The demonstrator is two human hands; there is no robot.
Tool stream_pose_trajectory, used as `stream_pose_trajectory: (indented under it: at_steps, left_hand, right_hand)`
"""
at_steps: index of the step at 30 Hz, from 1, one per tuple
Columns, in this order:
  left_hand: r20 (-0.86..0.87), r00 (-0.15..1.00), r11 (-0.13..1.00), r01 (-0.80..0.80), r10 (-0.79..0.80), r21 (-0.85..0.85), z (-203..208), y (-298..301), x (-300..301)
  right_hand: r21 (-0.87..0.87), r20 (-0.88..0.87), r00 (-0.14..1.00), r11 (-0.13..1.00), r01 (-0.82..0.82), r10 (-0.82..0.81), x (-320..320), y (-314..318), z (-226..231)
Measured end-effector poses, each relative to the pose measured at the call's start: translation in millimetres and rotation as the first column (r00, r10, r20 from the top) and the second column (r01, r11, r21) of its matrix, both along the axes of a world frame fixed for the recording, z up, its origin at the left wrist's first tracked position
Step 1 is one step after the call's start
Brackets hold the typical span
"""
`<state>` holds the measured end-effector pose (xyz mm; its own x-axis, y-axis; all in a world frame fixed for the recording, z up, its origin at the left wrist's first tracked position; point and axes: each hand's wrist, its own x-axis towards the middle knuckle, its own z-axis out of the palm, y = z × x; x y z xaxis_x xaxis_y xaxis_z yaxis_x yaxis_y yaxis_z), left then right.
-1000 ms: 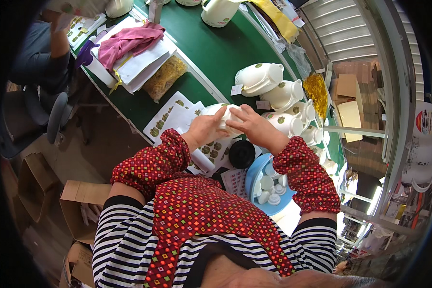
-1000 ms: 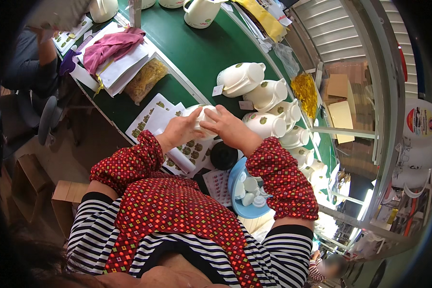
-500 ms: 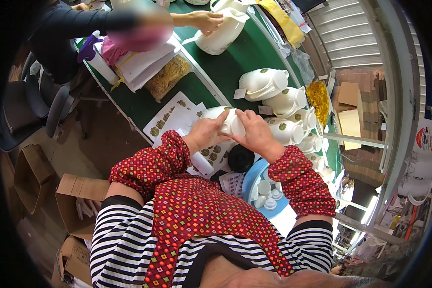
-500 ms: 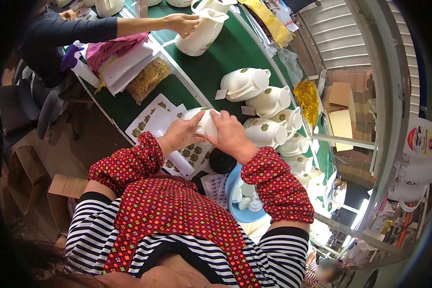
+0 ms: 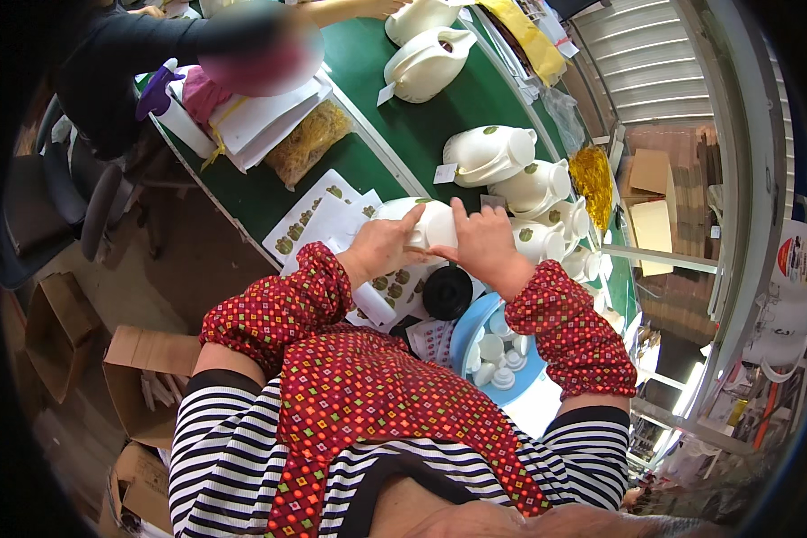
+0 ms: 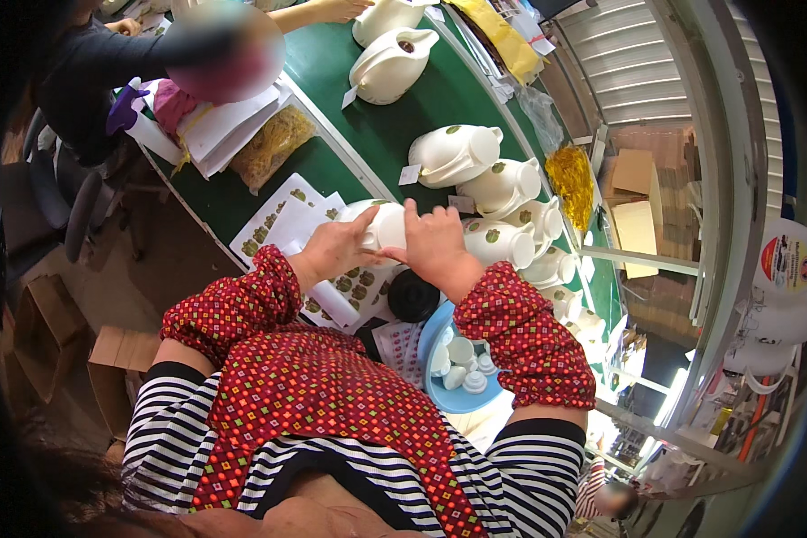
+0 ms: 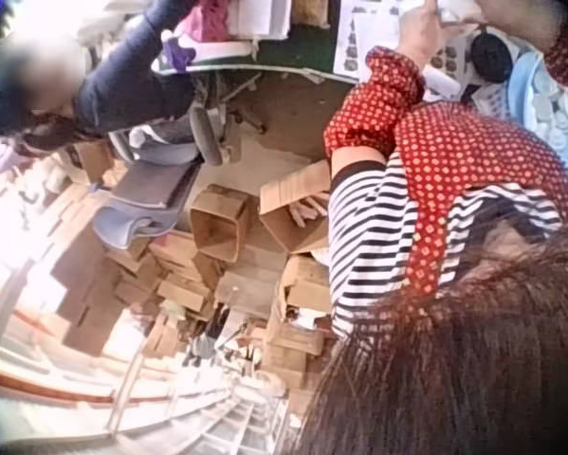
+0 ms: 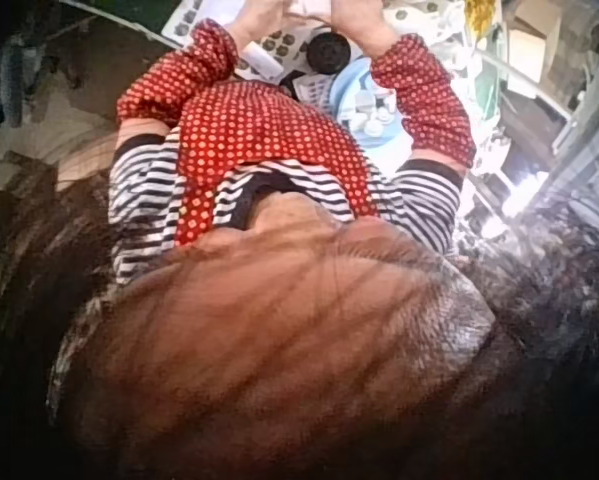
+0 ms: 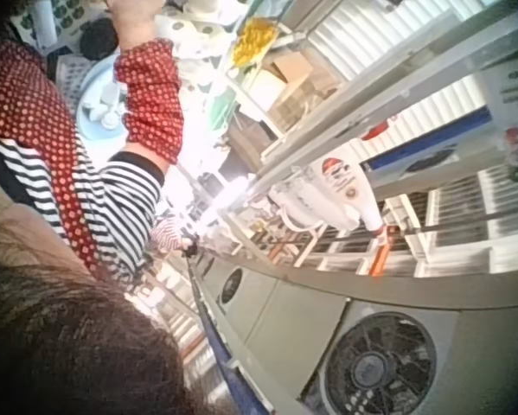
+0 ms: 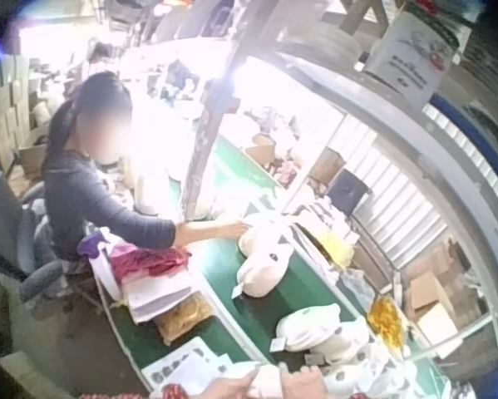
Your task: The person repeatedly picks up white plastic pitchers from a green workbench, applies small stickers to their sides, and places them back on the bench. The person also handles sticker sheets and a blue bowl of white plastic lids.
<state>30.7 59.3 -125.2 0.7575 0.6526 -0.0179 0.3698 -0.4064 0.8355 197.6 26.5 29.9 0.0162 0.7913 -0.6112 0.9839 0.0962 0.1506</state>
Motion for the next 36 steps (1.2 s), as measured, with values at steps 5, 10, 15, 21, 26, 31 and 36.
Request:
stream_pose_trajectory:
  at_steps: [5, 10, 15, 21, 26, 31, 36]
  left_hand:
    - [-0.008, 1.0, 1.0, 0.016, -0.016, 0.025, -7.7, -7.4, 7.9]
    - [0.124, 0.99, 0.996, -0.075, 0.069, 0.045, -41.5, -15.4, 5.0]
    - [0.399, 0.916, 0.948, 0.156, -0.034, -0.278, -30.4, -14.7, 5.0]
    - [-0.021, 0.998, 0.993, 0.059, -0.058, 0.102, -17.5, -15.4, 10.6]
    - [-0.032, 0.996, 0.996, -0.085, 0.085, 0.001, 1.9, -54.9, 51.5]
    - [-0.025, 0.957, 0.955, 0.288, -0.287, 0.069, 25.1, -2.3, 50.5]
    - [-0.035, 0.971, 0.965, 0.237, -0.235, 0.112, 33.0, -2.7, 58.9]
  right_hand:
    - [0.392, -0.227, 0.873, 0.861, -0.324, 0.432, 38.0, -32.8, -20.1]
    - [0.327, -0.275, 0.959, 0.945, 0.023, 0.072, 19.2, -24.5, -37.6]
    - [0.531, -0.17, 0.902, 0.808, -0.256, 0.398, 25.2, -40.5, -31.0]
    - [0.666, -0.095, 0.961, 0.734, -0.132, 0.259, 22.9, -44.9, -78.8]
    - [0.628, -0.214, 0.942, 0.703, 0.335, -0.257, 20.0, -69.9, -75.4]
    - [0.781, -0.257, 0.923, 0.625, 0.023, 0.287, 58.0, -94.5, -64.9]
    - [0.72, -0.362, 0.929, 0.655, 0.227, 0.075, 67.0, -91.3, -89.1]
